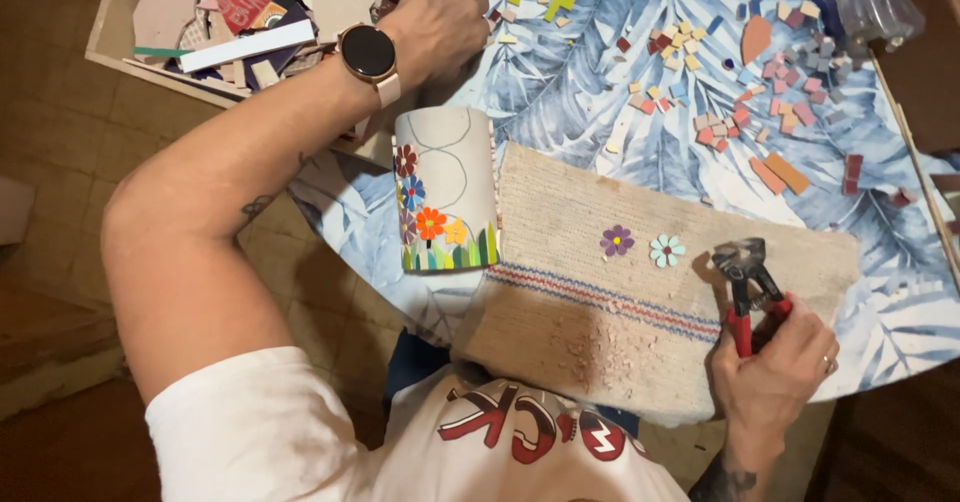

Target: Cutting and trimming small mosaic tiles using tile nippers.

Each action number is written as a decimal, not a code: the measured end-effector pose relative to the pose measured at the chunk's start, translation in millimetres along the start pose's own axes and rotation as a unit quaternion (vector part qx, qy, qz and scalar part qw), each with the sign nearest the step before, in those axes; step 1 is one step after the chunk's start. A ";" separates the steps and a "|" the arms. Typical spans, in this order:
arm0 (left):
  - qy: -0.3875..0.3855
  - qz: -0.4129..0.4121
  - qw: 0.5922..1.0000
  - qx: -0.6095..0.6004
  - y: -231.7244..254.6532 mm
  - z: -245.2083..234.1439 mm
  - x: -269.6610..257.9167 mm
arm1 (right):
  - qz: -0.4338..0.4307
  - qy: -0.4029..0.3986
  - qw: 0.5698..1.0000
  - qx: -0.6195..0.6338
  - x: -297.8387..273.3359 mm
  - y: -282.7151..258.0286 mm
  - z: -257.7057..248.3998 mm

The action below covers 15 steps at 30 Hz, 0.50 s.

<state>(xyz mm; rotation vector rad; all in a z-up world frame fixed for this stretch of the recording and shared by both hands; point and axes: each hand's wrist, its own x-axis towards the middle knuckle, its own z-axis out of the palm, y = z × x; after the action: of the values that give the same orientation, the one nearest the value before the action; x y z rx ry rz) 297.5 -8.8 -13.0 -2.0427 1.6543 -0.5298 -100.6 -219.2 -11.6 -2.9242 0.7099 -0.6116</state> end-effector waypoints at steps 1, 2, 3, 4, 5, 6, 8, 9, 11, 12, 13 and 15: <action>0.002 0.002 1.000 0.000 -0.3 -3.1 -0.4 | 0.003 0.001 1.000 -0.001 -1.2 0.3 0.0; -0.024 -0.018 1.000 -0.005 -2.1 -6.9 -0.1 | -0.004 0.008 1.000 0.000 -1.4 0.8 0.6; -0.049 -0.038 0.998 -0.011 -3.9 -11.6 -0.2 | -0.010 0.014 1.000 0.002 -2.0 1.1 0.2; -0.045 -0.039 0.998 -0.006 -10.1 -31.4 -2.2 | -0.010 0.021 1.000 0.001 -1.9 1.9 0.7; -0.019 -0.055 0.990 -0.129 -15.7 -52.1 -4.9 | -0.007 0.014 1.000 0.005 -2.3 2.5 0.5; 0.007 -0.069 0.966 -0.249 -20.5 -73.3 -8.7 | -0.004 0.008 1.000 0.009 -3.9 2.9 0.1; 0.036 -0.071 0.879 -0.469 -20.7 -117.9 -20.5 | 0.001 0.005 1.000 0.005 -7.6 10.5 3.9; 0.057 -0.066 0.739 -0.668 -20.6 -141.2 -27.0 | 0.005 -0.005 1.000 0.000 -9.6 14.0 5.4; 0.058 -0.024 0.629 -0.775 -3.7 -159.0 -40.7 | -0.006 0.016 0.999 0.034 -12.5 19.0 3.7; 0.048 0.011 0.488 -0.871 7.3 -166.2 -49.3 | -0.024 0.016 0.998 0.064 -13.1 23.3 1.8; 0.055 0.015 0.497 -0.866 14.1 -172.9 -54.4 | -0.027 0.028 0.997 0.065 -9.1 18.3 -5.4; 0.043 0.059 0.382 -0.921 38.8 -183.0 -68.8 | -0.009 0.071 0.983 0.172 -12.8 10.6 -24.0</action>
<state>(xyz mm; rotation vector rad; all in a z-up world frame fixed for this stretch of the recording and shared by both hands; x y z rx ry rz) 149.9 32.2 114.6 -2.5328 2.5896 2.5952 -124.9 -222.3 4.1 -2.5910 0.5283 -0.8569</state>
